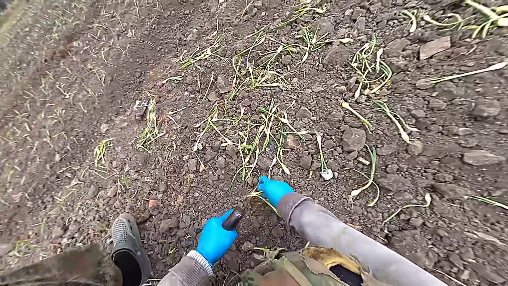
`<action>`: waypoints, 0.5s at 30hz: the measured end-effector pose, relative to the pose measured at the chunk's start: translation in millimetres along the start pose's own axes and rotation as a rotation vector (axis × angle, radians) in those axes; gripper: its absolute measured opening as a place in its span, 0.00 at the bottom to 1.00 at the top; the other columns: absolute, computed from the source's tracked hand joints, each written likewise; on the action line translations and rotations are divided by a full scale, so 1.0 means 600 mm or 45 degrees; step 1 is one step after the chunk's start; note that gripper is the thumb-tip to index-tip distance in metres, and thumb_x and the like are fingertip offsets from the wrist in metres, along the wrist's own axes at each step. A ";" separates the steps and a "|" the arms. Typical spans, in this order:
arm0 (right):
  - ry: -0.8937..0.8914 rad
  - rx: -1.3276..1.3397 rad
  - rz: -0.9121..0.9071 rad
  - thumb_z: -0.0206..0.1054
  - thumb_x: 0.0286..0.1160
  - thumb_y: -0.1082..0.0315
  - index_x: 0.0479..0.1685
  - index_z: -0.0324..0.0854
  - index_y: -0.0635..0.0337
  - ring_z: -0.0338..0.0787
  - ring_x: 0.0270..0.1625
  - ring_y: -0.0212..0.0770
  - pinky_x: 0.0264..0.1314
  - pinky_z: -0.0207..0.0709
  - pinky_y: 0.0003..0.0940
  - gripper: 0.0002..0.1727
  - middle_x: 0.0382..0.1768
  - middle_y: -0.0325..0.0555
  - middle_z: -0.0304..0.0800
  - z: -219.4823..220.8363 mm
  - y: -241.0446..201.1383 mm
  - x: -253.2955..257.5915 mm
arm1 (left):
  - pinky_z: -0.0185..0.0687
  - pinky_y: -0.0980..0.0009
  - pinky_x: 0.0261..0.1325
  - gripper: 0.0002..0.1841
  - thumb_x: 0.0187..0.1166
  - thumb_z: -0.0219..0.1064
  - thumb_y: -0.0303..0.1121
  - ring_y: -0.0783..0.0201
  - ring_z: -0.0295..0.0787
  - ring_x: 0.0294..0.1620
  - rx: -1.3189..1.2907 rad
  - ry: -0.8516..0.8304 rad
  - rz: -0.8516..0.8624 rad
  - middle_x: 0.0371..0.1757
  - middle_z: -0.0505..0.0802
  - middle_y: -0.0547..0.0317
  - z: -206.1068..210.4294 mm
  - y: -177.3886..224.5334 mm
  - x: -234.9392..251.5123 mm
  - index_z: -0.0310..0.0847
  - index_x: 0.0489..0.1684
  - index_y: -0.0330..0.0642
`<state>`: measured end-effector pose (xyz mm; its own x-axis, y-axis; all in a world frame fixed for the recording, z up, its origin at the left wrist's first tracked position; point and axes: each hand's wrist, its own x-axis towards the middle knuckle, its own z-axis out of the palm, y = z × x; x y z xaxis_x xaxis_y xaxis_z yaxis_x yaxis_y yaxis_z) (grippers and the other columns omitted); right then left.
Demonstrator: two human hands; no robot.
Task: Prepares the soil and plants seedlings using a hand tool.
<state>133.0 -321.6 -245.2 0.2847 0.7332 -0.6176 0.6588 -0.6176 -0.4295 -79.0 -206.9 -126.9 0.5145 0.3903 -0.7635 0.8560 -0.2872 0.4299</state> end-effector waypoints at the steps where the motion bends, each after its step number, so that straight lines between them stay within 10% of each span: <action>1: 0.030 0.030 -0.010 0.67 0.83 0.67 0.63 0.90 0.53 0.89 0.66 0.60 0.65 0.82 0.65 0.14 0.72 0.51 0.85 -0.016 0.003 0.001 | 0.84 0.52 0.54 0.27 0.64 0.70 0.38 0.60 0.90 0.48 0.042 -0.039 0.011 0.47 0.94 0.56 0.000 0.010 0.009 0.86 0.68 0.49; 9: 0.237 -0.012 0.044 0.68 0.84 0.65 0.60 0.93 0.44 0.90 0.65 0.55 0.64 0.82 0.64 0.13 0.64 0.45 0.92 -0.169 -0.046 -0.067 | 0.81 0.37 0.56 0.20 0.73 0.71 0.35 0.44 0.89 0.54 0.562 -0.528 0.326 0.51 0.92 0.41 -0.127 0.145 0.003 0.86 0.63 0.40; 12: 0.091 -0.007 0.134 0.65 0.86 0.61 0.63 0.91 0.44 0.89 0.68 0.55 0.67 0.78 0.65 0.14 0.65 0.47 0.92 -0.173 -0.096 -0.104 | 0.84 0.46 0.51 0.29 0.73 0.72 0.31 0.53 0.90 0.49 0.764 -0.621 0.486 0.49 0.94 0.49 -0.234 0.208 -0.056 0.81 0.78 0.51; 15: -0.025 0.058 0.195 0.65 0.84 0.62 0.62 0.90 0.48 0.88 0.68 0.57 0.66 0.79 0.66 0.14 0.64 0.50 0.91 -0.120 -0.136 -0.118 | 0.78 0.65 0.30 0.18 0.71 0.74 0.32 0.69 0.83 0.28 0.784 -0.502 0.602 0.32 0.90 0.66 -0.356 0.222 -0.093 0.91 0.60 0.61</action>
<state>109.1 -302.9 -119.1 0.3655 0.6241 -0.6906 0.5762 -0.7344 -0.3587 17.2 -79.9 76.1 0.6561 -0.1882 -0.7309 0.3180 -0.8093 0.4938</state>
